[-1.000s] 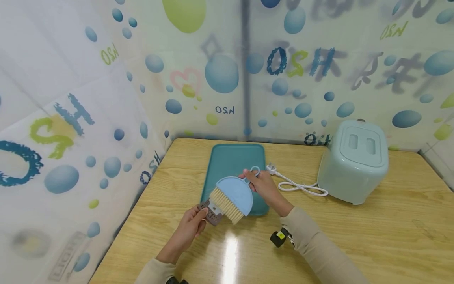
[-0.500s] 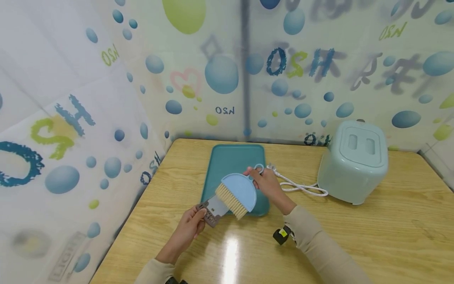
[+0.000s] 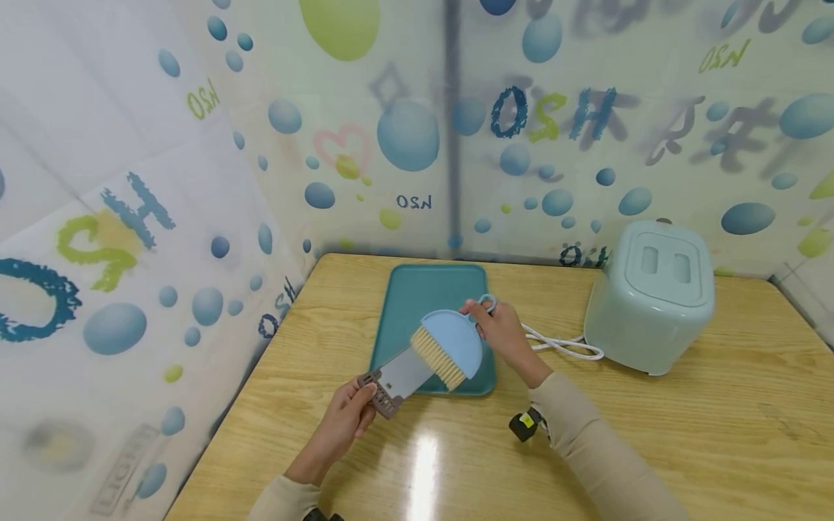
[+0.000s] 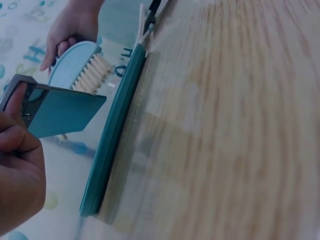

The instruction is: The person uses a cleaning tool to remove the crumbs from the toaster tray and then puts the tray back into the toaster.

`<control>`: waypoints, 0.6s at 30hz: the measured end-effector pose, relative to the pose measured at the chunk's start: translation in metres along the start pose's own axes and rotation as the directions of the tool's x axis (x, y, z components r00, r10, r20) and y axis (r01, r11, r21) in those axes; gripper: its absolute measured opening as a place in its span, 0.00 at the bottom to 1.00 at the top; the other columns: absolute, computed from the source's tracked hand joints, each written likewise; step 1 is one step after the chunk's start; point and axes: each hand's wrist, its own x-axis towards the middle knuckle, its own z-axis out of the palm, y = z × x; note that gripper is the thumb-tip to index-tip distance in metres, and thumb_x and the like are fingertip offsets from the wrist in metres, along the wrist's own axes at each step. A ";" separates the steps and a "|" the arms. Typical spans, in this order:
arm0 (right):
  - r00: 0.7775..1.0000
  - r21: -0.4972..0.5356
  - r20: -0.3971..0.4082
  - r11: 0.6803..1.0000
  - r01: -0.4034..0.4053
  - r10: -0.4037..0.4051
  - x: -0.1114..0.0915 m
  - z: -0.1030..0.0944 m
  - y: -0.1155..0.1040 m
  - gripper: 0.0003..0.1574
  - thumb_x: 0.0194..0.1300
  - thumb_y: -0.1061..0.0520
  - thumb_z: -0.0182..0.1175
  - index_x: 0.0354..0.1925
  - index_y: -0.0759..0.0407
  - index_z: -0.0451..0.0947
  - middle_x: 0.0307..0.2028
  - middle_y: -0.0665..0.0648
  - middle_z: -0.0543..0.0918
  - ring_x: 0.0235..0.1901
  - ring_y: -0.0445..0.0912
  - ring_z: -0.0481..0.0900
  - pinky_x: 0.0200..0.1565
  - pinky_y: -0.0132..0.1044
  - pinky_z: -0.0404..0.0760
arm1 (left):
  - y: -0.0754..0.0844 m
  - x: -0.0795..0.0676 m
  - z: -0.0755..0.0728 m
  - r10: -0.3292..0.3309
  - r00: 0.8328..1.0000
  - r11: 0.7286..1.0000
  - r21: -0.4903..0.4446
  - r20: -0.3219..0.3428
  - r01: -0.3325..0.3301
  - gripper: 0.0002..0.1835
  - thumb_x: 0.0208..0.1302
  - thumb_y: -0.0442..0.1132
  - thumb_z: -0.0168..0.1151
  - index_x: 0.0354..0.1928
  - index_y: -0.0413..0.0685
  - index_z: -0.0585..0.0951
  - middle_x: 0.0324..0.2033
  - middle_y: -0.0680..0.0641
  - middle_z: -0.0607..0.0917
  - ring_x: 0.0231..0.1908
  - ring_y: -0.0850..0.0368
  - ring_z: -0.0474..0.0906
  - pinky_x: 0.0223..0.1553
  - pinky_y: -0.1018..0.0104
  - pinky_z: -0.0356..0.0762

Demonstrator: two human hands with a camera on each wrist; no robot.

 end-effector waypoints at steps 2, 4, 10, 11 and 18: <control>1.000 -0.006 -0.015 1.000 -0.002 0.001 0.001 -0.001 0.002 0.24 0.74 0.46 0.50 0.39 0.64 0.83 0.11 0.48 0.66 0.15 0.41 0.63 0.20 0.33 0.62 | 0.000 0.000 0.000 -0.002 1.000 1.000 -0.002 -0.004 0.002 0.16 0.77 0.39 0.40 0.49 0.30 0.70 0.11 0.61 0.67 0.10 0.72 0.57 0.13 0.60 0.44; 1.000 -0.018 -0.029 1.000 0.006 -0.006 0.002 -0.002 0.003 0.24 0.74 0.47 0.50 0.39 0.64 0.84 0.11 0.49 0.66 0.14 0.41 0.63 0.20 0.33 0.62 | 0.000 0.000 0.000 -0.004 1.000 1.000 -0.002 -0.010 0.004 0.15 0.77 0.39 0.40 0.47 0.32 0.71 0.11 0.61 0.67 0.10 0.72 0.58 0.13 0.60 0.44; 0.998 -0.053 -0.053 0.998 0.015 -0.018 0.005 -0.002 0.009 0.24 0.74 0.48 0.50 0.39 0.65 0.84 0.10 0.48 0.66 0.13 0.40 0.63 0.19 0.32 0.62 | -0.001 -0.002 -0.001 0.003 1.000 1.000 0.004 -0.018 -0.003 0.14 0.77 0.38 0.40 0.47 0.31 0.70 0.11 0.61 0.68 0.10 0.72 0.60 0.13 0.58 0.44; 0.998 -0.051 -0.055 0.999 0.016 -0.019 0.005 -0.001 0.009 0.24 0.74 0.48 0.50 0.39 0.65 0.84 0.10 0.48 0.66 0.13 0.40 0.63 0.19 0.32 0.62 | -0.001 -0.002 -0.002 0.006 1.000 1.000 0.005 -0.015 -0.006 0.15 0.77 0.38 0.40 0.47 0.31 0.70 0.12 0.61 0.68 0.10 0.72 0.60 0.13 0.58 0.45; 0.997 -0.044 -0.068 0.999 0.021 -0.024 0.005 -0.002 0.012 0.25 0.73 0.47 0.51 0.38 0.66 0.84 0.10 0.47 0.66 0.13 0.39 0.63 0.20 0.31 0.62 | -0.001 -0.004 -0.003 0.008 1.000 1.000 -0.022 0.002 -0.008 0.12 0.77 0.38 0.40 0.46 0.37 0.71 0.14 0.61 0.72 0.11 0.72 0.63 0.15 0.56 0.45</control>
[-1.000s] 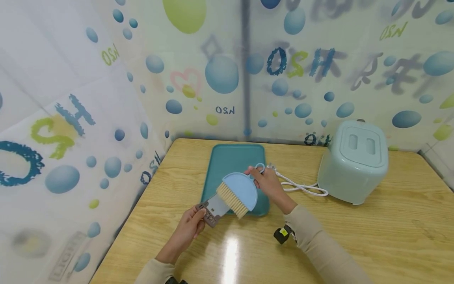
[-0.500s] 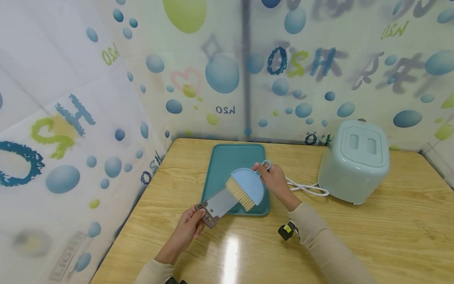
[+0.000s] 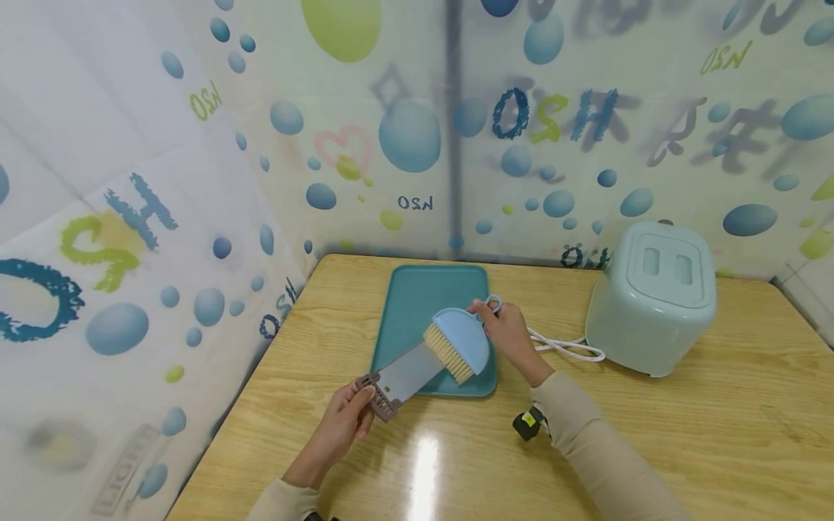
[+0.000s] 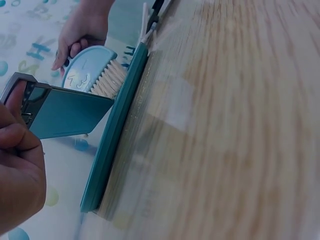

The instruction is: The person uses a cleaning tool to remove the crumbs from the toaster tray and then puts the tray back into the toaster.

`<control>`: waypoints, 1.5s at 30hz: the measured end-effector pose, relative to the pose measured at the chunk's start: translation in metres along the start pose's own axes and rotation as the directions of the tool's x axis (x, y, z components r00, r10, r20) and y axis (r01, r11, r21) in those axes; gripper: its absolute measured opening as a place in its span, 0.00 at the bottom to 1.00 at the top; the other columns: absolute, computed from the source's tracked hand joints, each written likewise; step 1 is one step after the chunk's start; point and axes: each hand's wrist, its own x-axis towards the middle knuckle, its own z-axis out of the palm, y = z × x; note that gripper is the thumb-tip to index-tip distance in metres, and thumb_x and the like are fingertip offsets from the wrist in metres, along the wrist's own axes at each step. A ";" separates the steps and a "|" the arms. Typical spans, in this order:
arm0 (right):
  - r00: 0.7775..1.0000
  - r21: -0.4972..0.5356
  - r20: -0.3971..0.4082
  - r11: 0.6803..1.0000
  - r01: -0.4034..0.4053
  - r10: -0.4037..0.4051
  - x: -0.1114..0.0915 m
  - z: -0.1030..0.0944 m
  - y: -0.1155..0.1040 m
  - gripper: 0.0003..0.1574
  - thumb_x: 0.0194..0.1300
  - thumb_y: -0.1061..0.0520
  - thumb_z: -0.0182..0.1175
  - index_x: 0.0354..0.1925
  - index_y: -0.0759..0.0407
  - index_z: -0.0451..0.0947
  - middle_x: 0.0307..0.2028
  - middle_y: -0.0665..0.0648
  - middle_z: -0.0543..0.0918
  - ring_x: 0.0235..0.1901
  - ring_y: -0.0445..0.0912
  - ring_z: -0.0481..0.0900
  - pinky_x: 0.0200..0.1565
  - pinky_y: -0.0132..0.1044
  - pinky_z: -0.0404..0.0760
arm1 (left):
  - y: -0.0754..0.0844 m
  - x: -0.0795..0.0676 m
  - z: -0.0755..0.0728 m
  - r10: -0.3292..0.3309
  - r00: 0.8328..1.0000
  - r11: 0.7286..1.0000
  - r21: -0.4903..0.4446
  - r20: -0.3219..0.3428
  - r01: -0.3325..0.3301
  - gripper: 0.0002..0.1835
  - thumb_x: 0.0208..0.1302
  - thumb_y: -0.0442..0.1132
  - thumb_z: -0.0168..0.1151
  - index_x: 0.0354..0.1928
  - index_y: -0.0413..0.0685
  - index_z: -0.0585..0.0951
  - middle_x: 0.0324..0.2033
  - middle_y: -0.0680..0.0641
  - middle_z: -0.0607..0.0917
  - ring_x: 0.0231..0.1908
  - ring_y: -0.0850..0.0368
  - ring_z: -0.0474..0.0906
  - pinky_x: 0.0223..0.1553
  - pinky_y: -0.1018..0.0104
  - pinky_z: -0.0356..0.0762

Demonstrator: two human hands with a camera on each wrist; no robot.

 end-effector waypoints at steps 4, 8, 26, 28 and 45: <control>0.999 -0.019 -0.026 1.000 -0.024 0.024 0.000 0.000 0.002 0.26 0.72 0.45 0.51 0.38 0.65 0.85 0.10 0.46 0.66 0.15 0.40 0.64 0.21 0.31 0.63 | 0.001 0.000 0.001 -0.004 1.000 1.000 0.005 -0.003 0.004 0.11 0.77 0.38 0.41 0.44 0.40 0.72 0.15 0.61 0.73 0.12 0.71 0.64 0.14 0.59 0.49; 0.997 -0.030 -0.057 0.998 -0.050 0.049 0.001 0.000 0.004 0.24 0.73 0.47 0.52 0.38 0.65 0.84 0.11 0.46 0.66 0.16 0.41 0.64 0.23 0.32 0.64 | 0.001 -0.001 0.000 -0.005 1.000 0.999 0.043 -0.006 0.005 0.13 0.77 0.39 0.40 0.45 0.36 0.71 0.16 0.61 0.74 0.12 0.71 0.65 0.13 0.73 0.61; 0.997 -0.087 -0.073 0.996 -0.014 0.008 -0.003 -0.004 0.003 0.25 0.73 0.46 0.52 0.37 0.65 0.85 0.12 0.47 0.69 0.18 0.42 0.66 0.24 0.31 0.65 | 0.004 0.000 0.002 0.005 1.000 0.984 0.181 -0.012 -0.003 0.21 0.77 0.38 0.41 0.48 0.17 0.66 0.17 0.60 0.76 0.13 0.70 0.69 0.17 0.73 0.71; 0.997 -0.084 -0.069 0.996 -0.020 0.014 -0.005 -0.005 0.002 0.25 0.73 0.47 0.52 0.36 0.65 0.85 0.12 0.48 0.68 0.17 0.42 0.65 0.24 0.31 0.65 | 0.004 0.000 0.002 -0.010 0.999 0.981 0.194 -0.037 0.017 0.21 0.77 0.38 0.41 0.48 0.18 0.67 0.16 0.60 0.75 0.13 0.69 0.69 0.17 0.72 0.71; 0.999 -0.104 0.031 0.994 -0.019 0.023 -0.004 -0.011 0.011 0.26 0.69 0.42 0.56 0.32 0.65 0.77 0.18 0.55 0.70 0.20 0.42 0.59 0.26 0.31 0.62 | 0.007 0.003 0.005 -0.057 0.991 0.984 0.160 -0.121 0.076 0.19 0.76 0.37 0.43 0.50 0.21 0.68 0.15 0.58 0.75 0.12 0.66 0.68 0.18 0.75 0.66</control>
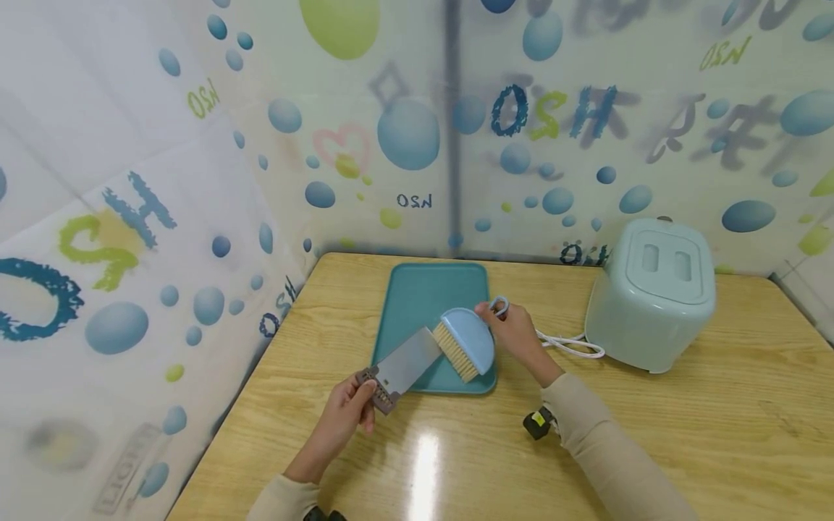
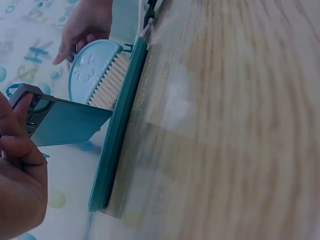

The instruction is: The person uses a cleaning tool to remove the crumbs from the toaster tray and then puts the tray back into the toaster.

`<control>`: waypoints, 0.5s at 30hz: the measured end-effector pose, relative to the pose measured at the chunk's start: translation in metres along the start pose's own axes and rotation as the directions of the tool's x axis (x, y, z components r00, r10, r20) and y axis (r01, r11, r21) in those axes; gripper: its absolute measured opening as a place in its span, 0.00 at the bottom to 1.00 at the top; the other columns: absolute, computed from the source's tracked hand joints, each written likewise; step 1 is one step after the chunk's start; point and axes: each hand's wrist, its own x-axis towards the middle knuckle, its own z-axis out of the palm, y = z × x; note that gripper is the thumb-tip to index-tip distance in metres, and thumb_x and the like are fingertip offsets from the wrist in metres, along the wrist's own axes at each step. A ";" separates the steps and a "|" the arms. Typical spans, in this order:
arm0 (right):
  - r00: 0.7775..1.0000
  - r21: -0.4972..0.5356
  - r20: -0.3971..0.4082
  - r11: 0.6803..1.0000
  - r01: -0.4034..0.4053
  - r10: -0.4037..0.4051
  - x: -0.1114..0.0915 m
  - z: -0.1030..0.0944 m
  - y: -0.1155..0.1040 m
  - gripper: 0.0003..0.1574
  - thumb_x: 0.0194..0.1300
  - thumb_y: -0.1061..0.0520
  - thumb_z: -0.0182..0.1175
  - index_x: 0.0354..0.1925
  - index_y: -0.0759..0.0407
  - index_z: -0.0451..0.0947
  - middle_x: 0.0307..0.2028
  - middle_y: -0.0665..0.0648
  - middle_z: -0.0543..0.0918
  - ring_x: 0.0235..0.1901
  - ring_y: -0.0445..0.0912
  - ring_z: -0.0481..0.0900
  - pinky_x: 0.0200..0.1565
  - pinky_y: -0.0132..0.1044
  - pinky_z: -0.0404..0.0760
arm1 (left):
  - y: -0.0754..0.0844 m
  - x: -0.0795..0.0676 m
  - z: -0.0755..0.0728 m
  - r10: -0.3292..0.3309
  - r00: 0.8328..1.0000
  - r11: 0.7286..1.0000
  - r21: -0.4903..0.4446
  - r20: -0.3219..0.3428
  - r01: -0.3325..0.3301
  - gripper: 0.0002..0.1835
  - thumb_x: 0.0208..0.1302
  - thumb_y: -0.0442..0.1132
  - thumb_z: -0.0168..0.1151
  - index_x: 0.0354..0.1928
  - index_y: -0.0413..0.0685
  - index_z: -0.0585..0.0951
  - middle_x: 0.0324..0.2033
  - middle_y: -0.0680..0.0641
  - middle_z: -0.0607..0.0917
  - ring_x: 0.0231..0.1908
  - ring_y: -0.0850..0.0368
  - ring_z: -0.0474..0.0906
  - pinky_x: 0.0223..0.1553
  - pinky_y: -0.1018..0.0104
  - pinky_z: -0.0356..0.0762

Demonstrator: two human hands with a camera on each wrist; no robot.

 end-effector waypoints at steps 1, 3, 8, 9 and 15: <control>1.000 0.001 0.021 1.000 -0.002 0.002 0.000 0.000 0.000 0.24 0.69 0.42 0.57 0.36 0.63 0.80 0.22 0.56 0.76 0.22 0.41 0.61 0.27 0.31 0.63 | 0.000 0.000 0.000 0.007 1.000 1.000 -0.007 0.004 -0.007 0.19 0.76 0.37 0.42 0.51 0.20 0.68 0.15 0.58 0.75 0.12 0.66 0.69 0.19 0.75 0.66; 0.997 0.028 0.068 0.999 -0.026 0.024 0.000 -0.001 0.000 0.23 0.68 0.43 0.58 0.43 0.62 0.82 0.29 0.57 0.81 0.24 0.41 0.64 0.27 0.31 0.65 | 0.000 0.000 0.000 0.016 1.000 1.000 -0.018 0.004 -0.016 0.20 0.76 0.38 0.42 0.51 0.19 0.67 0.15 0.58 0.76 0.12 0.66 0.69 0.19 0.74 0.67; 0.986 0.102 0.121 0.987 -0.125 0.112 -0.002 0.000 0.000 0.23 0.67 0.45 0.60 0.22 0.57 0.66 0.17 0.47 0.63 0.21 0.40 0.58 0.23 0.30 0.60 | -0.001 0.000 0.001 0.004 1.000 0.999 -0.037 -0.028 -0.005 0.19 0.76 0.38 0.42 0.49 0.21 0.68 0.17 0.58 0.77 0.12 0.67 0.70 0.20 0.75 0.67; 0.985 0.104 0.120 0.986 -0.133 0.121 -0.002 0.000 0.000 0.26 0.67 0.45 0.59 0.20 0.55 0.62 0.16 0.47 0.58 0.20 0.40 0.56 0.23 0.31 0.59 | -0.001 0.001 0.001 -0.005 0.999 0.999 -0.041 -0.037 0.003 0.19 0.76 0.38 0.42 0.48 0.21 0.68 0.17 0.58 0.78 0.12 0.66 0.70 0.20 0.75 0.67; 0.987 0.155 0.078 0.977 -0.149 0.138 -0.005 -0.004 -0.005 0.28 0.67 0.44 0.59 0.17 0.54 0.60 0.13 0.46 0.62 0.18 0.40 0.62 0.22 0.31 0.65 | 0.000 0.001 0.004 -0.077 0.993 0.997 -0.039 -0.094 0.074 0.15 0.74 0.34 0.44 0.48 0.23 0.70 0.18 0.56 0.79 0.12 0.66 0.69 0.21 0.75 0.65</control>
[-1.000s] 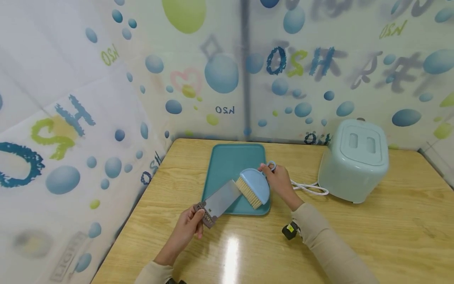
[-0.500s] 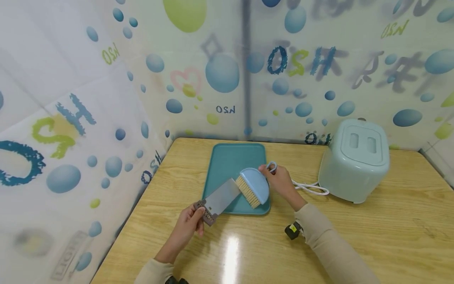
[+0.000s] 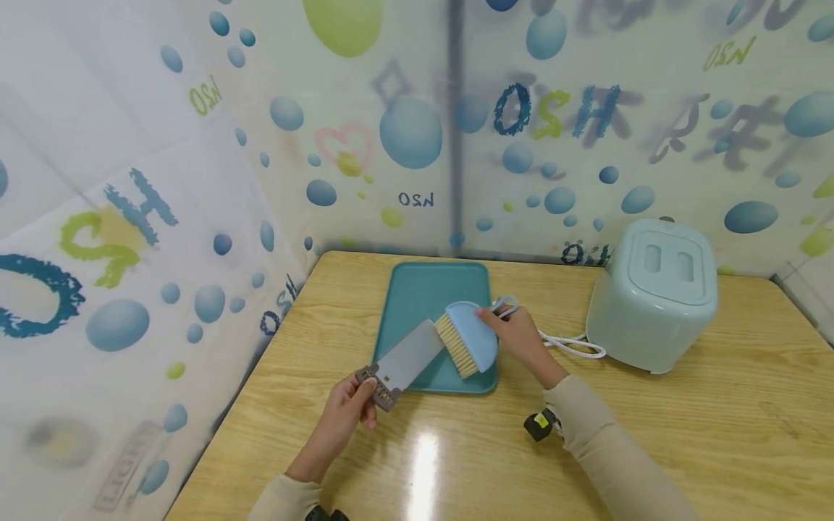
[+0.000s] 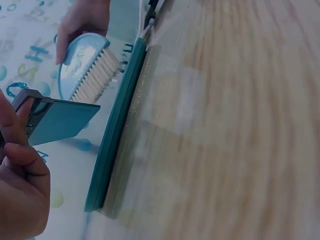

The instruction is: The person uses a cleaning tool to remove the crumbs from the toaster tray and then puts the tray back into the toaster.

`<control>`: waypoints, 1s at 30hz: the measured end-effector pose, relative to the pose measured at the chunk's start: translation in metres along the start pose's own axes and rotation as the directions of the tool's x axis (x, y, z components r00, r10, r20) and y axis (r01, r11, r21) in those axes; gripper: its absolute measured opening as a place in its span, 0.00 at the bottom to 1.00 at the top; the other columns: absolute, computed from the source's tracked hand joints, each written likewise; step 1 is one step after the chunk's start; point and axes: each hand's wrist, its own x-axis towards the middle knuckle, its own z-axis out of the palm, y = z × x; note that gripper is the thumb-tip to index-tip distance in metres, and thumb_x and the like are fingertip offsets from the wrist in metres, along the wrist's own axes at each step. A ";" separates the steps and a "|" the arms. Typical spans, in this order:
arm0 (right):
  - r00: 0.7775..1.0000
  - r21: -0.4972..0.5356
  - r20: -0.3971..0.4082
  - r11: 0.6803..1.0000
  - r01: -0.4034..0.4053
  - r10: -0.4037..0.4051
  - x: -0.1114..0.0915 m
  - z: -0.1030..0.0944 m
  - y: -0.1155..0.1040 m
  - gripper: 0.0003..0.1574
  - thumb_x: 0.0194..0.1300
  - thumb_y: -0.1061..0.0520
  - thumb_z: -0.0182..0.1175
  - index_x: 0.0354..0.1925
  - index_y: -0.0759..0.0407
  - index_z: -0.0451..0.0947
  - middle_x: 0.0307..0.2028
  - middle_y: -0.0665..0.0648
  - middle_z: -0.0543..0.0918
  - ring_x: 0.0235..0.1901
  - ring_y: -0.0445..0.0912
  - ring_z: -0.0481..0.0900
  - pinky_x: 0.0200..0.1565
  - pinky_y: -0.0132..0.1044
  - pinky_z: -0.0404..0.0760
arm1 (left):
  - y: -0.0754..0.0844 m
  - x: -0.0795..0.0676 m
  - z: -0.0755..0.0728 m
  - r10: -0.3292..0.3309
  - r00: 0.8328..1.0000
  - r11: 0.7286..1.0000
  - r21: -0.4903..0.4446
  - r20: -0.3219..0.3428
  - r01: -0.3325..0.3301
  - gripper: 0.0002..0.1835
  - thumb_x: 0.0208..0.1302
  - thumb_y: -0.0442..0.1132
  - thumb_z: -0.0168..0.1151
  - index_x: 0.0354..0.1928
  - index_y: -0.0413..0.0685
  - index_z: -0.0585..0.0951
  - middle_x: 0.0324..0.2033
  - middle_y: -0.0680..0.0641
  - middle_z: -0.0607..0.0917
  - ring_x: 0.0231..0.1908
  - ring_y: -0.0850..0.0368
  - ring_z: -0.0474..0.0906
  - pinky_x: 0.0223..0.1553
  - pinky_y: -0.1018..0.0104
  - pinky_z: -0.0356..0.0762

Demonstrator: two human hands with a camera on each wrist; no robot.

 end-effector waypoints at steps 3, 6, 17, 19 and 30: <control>1.000 0.059 -0.009 0.998 -0.015 0.015 -0.002 -0.001 -0.004 0.29 0.67 0.45 0.60 0.16 0.54 0.60 0.12 0.46 0.63 0.17 0.39 0.63 0.22 0.31 0.68 | 0.000 0.000 0.001 -0.026 0.999 1.000 0.006 -0.018 0.026 0.15 0.73 0.33 0.45 0.49 0.23 0.71 0.19 0.56 0.79 0.12 0.65 0.69 0.20 0.76 0.64; 0.999 0.135 0.005 0.990 -0.049 0.049 -0.004 0.002 -0.007 0.29 0.67 0.46 0.60 0.15 0.52 0.59 0.11 0.45 0.60 0.15 0.37 0.61 0.22 0.31 0.67 | 0.000 0.001 0.002 -0.033 0.999 0.999 0.006 -0.017 0.033 0.16 0.73 0.33 0.46 0.50 0.23 0.71 0.19 0.56 0.78 0.12 0.65 0.69 0.20 0.76 0.65; 0.985 0.281 0.163 0.954 -0.106 0.061 -0.019 0.028 -0.018 0.16 0.68 0.50 0.58 0.28 0.59 0.76 0.18 0.45 0.77 0.20 0.36 0.75 0.25 0.28 0.75 | 0.000 0.004 0.010 -0.011 1.000 1.000 0.028 -0.001 0.011 0.15 0.72 0.34 0.47 0.46 0.24 0.72 0.16 0.56 0.76 0.12 0.65 0.69 0.20 0.76 0.65; 0.978 0.334 0.204 0.936 -0.107 0.039 -0.020 0.034 -0.017 0.15 0.69 0.52 0.56 0.27 0.56 0.77 0.18 0.44 0.78 0.19 0.35 0.77 0.24 0.27 0.76 | 0.000 0.003 0.010 -0.009 1.000 0.999 0.041 -0.004 0.009 0.14 0.72 0.35 0.47 0.44 0.26 0.72 0.15 0.56 0.75 0.12 0.65 0.69 0.21 0.75 0.64; 0.960 0.474 0.281 0.866 -0.159 0.022 -0.023 0.051 -0.012 0.17 0.70 0.53 0.55 0.23 0.51 0.79 0.15 0.43 0.77 0.16 0.33 0.73 0.22 0.24 0.73 | 0.002 0.003 0.012 0.018 1.000 0.999 0.051 0.005 -0.019 0.12 0.73 0.36 0.46 0.35 0.33 0.73 0.11 0.56 0.73 0.11 0.65 0.69 0.23 0.74 0.64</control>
